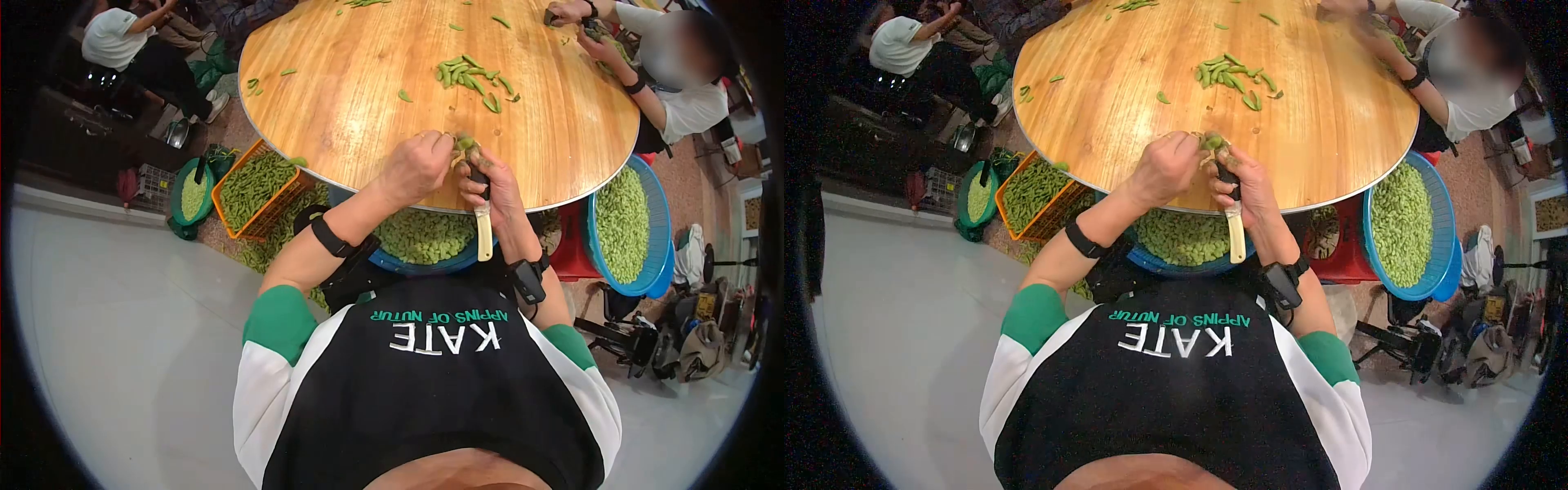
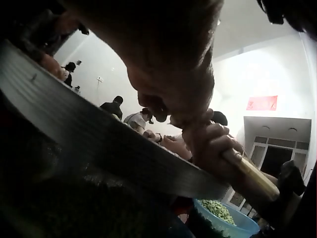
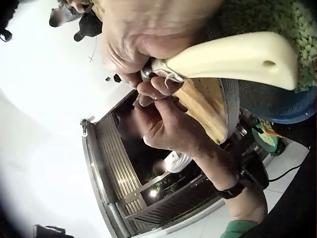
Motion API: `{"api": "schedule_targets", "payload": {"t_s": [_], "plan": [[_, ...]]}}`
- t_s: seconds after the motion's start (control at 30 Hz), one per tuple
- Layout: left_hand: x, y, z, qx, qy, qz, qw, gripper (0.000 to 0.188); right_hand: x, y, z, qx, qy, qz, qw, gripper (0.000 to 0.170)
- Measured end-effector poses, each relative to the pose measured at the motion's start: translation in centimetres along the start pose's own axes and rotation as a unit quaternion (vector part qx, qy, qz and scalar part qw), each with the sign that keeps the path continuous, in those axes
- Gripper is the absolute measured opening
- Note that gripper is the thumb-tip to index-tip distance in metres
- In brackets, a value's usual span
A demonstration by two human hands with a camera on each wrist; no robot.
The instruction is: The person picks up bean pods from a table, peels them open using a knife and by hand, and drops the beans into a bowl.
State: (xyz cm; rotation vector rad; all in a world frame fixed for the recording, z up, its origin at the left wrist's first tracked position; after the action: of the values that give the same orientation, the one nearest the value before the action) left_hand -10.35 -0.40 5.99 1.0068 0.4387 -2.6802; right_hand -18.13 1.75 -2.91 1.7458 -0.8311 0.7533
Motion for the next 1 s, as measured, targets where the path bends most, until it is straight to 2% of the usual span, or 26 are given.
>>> {"api": "schedule_targets", "payload": {"t_s": [0.07, 0.1, 0.17, 0.2, 0.23, 0.27, 0.3, 0.33, 0.37, 0.4, 0.43, 0.47, 0.5, 0.53, 0.57, 0.6, 0.63, 0.7, 0.73, 0.8, 0.93, 1.0], "plan": [[-0.5, 1.2, 0.1, -0.092, -0.04, -0.114, 0.988, 0.006, 0.2, 0.1, -0.2, -0.008, -0.007, -0.004, 1.0, 0.019], [-0.6, 0.8, 0.2, -0.091, -0.041, -0.114, 0.988, 0.006, 0.2, 0.2, -0.3, -0.016, -0.015, -0.007, 1.0, 0.019], [-1.0, 1.9, 0.2, -0.19, -0.075, -0.218, 0.954, 0.013, 0.3, 0.2, -0.6, -0.025, -0.022, -0.017, 0.999, 0.018], [-0.7, 2.1, 0.0, -0.189, -0.077, -0.217, 0.955, 0.013, 0.4, 0.3, -0.7, -0.034, -0.027, -0.026, 0.999, 0.017], [1.5, 4.6, -1.7, -0.339, -0.071, -0.383, 0.856, 0.015, 0.5, 0.2, -0.7, -0.035, -0.026, -0.028, 0.999, 0.017], [4.2, 5.6, -3.9, -0.469, -0.061, -0.526, 0.707, 0.018, 0.4, 0.3, -0.8, -0.05, -0.043, -0.063, 0.996, 0.015], [3.6, 5.5, -3.6, -0.469, -0.064, -0.526, 0.706, 0.018, 0.1, 0.4, -0.8, -0.065, -0.059, -0.098, 0.991, 0.014], [3.6, 5.3, -4.0, -0.506, -0.029, -0.514, 0.692, 0.019, 0.2, 0.2, -0.8, -0.063, -0.058, -0.1, 0.991, 0.014], [3.7, 5.2, -4.6, -0.541, 0.006, -0.499, 0.677, 0.02, 0.1, 0.7, -0.6, -0.099, -0.076, -0.173, 0.977, 0.013], [3.8, 5.1, -4.9, -0.541, 0.004, -0.499, 0.677, 0.02, 0.4, 1.4, -0.7, -0.136, -0.092, -0.244, 0.956, 0.013], [2.5, 5.2, -4.0, -0.47, -0.02, -0.424, 0.774, 0.019, 0.8, 1.5, -0.7, -0.137, -0.089, -0.246, 0.955, 0.013], [1.0, 4.7, -3.1, -0.39, -0.043, -0.341, 0.854, 0.018, 1.4, 2.3, -1.0, -0.175, -0.109, -0.327, 0.922, 0.014], [0.5, 4.4, -3.0, -0.389, -0.046, -0.34, 0.855, 0.018, 2.0, 3.1, -1.3, -0.212, -0.128, -0.406, 0.88, 0.016], [0.0, 4.0, -2.8, -0.381, -0.028, -0.303, 0.873, 0.016, 2.0, 3.0, -1.0, -0.212, -0.125, -0.408, 0.879, 0.016], [-0.4, 3.5, -2.8, -0.372, -0.011, -0.265, 0.89, 0.014, 3.2, 4.2, -1.4, -0.316, -0.12, -0.497, 0.8, 0.018], [-0.7, 3.3, -3.0, -0.371, -0.016, -0.262, 0.891, 0.014, 4.9, 5.0, -2.2, -0.414, -0.111, -0.572, 0.7, 0.021], [-1.1, 2.8, -2.7, -0.346, -0.015, -0.241, 0.907, 0.012, 5.2, 5.0, -2.1, -0.418, -0.103, -0.572, 0.699, 0.021], [-1.6, 2.2, -2.5, -0.291, -0.021, -0.19, 0.938, 0.013, 6.1, 4.9, -2.4, -0.426, -0.107, -0.644, 0.627, 0.027], [-1.8, 2.2, -2.7, -0.288, -0.034, -0.181, 0.94, 0.013, 6.5, 5.0, -2.7, -0.435, -0.094, -0.643, 0.623, 0.027], [-1.3, 2.4, -3.3, -0.306, -0.029, -0.197, 0.931, 0.013, 6.5, 4.3, -2.2, -0.38, -0.08, -0.695, 0.606, 0.029], [-0.9, 2.2, -3.7, -0.299, -0.035, -0.2, 0.932, 0.011, 6.8, 3.5, -2.0, -0.416, -0.03, -0.709, 0.569, 0.027], [-0.8, 2.2, -3.7, -0.31, -0.028, -0.214, 0.926, 0.012, 6.6, 3.4, -1.7, -0.395, -0.04, -0.721, 0.568, 0.025]]}}
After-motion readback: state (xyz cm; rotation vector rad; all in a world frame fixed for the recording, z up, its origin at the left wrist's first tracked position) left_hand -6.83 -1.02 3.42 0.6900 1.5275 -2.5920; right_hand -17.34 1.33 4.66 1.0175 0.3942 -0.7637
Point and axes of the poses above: each hand's wrist, its own z-axis towards the middle knuckle, its own x-axis out of the palm, y = z × x, the point moved 10 cm from there along z, towards the middle knuckle, and after that the axes turned 8 degrees about -y, right-handed, at the moved point
